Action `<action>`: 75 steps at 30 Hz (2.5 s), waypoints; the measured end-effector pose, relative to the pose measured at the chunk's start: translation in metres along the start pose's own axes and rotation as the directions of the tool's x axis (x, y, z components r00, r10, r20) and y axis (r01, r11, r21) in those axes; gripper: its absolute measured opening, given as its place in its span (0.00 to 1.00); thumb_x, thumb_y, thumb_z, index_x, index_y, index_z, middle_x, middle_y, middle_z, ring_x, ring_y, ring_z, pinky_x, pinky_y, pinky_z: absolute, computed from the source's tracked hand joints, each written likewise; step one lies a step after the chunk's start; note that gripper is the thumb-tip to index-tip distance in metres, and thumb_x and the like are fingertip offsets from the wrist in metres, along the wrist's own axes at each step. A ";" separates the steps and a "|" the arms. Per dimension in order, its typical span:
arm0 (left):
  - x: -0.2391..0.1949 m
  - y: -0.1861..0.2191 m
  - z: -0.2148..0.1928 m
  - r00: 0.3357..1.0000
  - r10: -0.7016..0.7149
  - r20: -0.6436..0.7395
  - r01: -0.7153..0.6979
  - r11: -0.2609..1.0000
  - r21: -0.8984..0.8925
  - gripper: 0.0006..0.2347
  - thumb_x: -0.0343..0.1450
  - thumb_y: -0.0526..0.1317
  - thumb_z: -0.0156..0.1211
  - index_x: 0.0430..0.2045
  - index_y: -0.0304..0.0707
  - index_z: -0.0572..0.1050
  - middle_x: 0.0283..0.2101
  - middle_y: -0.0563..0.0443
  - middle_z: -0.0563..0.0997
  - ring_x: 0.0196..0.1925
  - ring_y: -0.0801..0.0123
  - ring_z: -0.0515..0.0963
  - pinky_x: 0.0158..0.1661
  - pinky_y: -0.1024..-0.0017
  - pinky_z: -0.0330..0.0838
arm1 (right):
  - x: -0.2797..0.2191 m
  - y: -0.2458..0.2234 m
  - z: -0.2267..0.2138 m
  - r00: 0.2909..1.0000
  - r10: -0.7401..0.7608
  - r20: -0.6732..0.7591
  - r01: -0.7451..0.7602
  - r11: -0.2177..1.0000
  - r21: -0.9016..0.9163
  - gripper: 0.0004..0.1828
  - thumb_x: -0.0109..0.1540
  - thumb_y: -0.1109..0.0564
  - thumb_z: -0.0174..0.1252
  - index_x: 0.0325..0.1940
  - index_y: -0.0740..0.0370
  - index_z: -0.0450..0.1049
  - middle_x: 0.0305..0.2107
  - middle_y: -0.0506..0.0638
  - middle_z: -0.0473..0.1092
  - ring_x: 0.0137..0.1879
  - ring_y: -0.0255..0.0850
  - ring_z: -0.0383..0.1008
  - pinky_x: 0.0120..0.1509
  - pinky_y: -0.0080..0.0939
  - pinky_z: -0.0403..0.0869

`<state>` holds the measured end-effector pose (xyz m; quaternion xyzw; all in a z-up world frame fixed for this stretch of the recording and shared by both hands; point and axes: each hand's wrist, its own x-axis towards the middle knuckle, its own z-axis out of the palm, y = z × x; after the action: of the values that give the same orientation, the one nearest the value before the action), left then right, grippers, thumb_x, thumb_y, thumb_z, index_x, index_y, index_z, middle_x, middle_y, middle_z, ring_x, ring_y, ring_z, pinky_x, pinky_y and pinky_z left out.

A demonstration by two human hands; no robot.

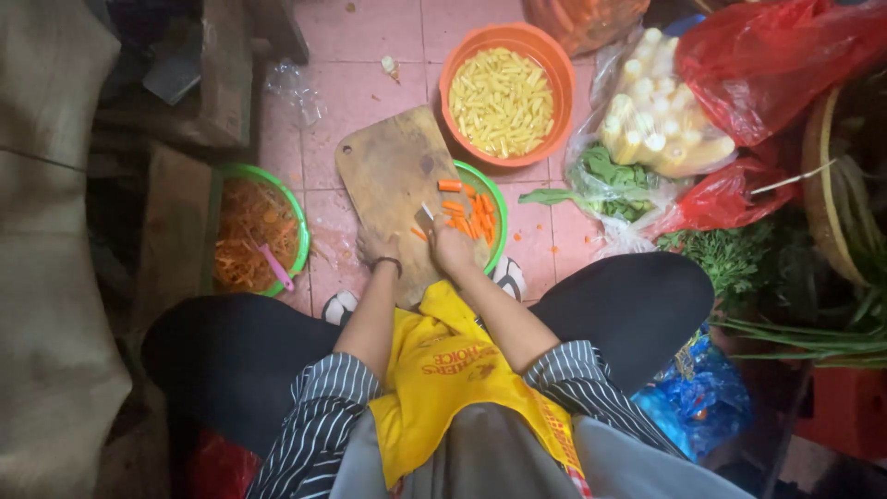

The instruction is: Peeling and slicing carrots on a wooden cutting board.

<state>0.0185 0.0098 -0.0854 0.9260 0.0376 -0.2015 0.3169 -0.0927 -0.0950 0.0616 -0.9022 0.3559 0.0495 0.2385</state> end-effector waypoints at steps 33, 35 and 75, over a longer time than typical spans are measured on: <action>-0.039 0.022 -0.127 0.982 -0.185 0.034 0.187 0.938 -0.292 0.27 0.59 0.32 0.68 0.54 0.33 0.69 0.52 0.39 0.81 0.52 0.54 0.82 0.53 0.63 0.77 | 0.009 0.107 -0.043 0.898 0.391 -0.201 -0.377 0.920 0.108 0.18 0.67 0.42 0.51 0.51 0.55 0.74 0.32 0.65 0.76 0.41 0.64 0.78 0.45 0.65 0.74; -0.021 -0.011 -0.116 0.986 -0.162 0.032 0.165 0.952 -0.258 0.29 0.57 0.32 0.71 0.54 0.33 0.69 0.53 0.39 0.81 0.54 0.53 0.81 0.55 0.62 0.75 | -0.003 0.071 -0.046 0.917 0.377 -0.128 -0.361 0.923 0.132 0.21 0.72 0.37 0.48 0.52 0.54 0.76 0.32 0.67 0.76 0.42 0.64 0.77 0.48 0.65 0.74; -0.067 0.026 -0.004 0.723 0.669 0.173 -0.649 0.743 -0.163 0.06 0.68 0.33 0.64 0.35 0.38 0.83 0.31 0.34 0.81 0.35 0.47 0.80 0.39 0.58 0.75 | -0.041 0.030 0.010 0.996 0.035 -0.078 -0.033 0.999 0.019 0.13 0.66 0.55 0.44 0.47 0.64 0.71 0.40 0.68 0.76 0.47 0.63 0.79 0.49 0.61 0.76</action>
<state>-0.0361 -0.0051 -0.0412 0.8350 -0.3203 -0.1752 0.4116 -0.1426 -0.0843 0.0516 -0.8952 0.3806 0.0152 0.2314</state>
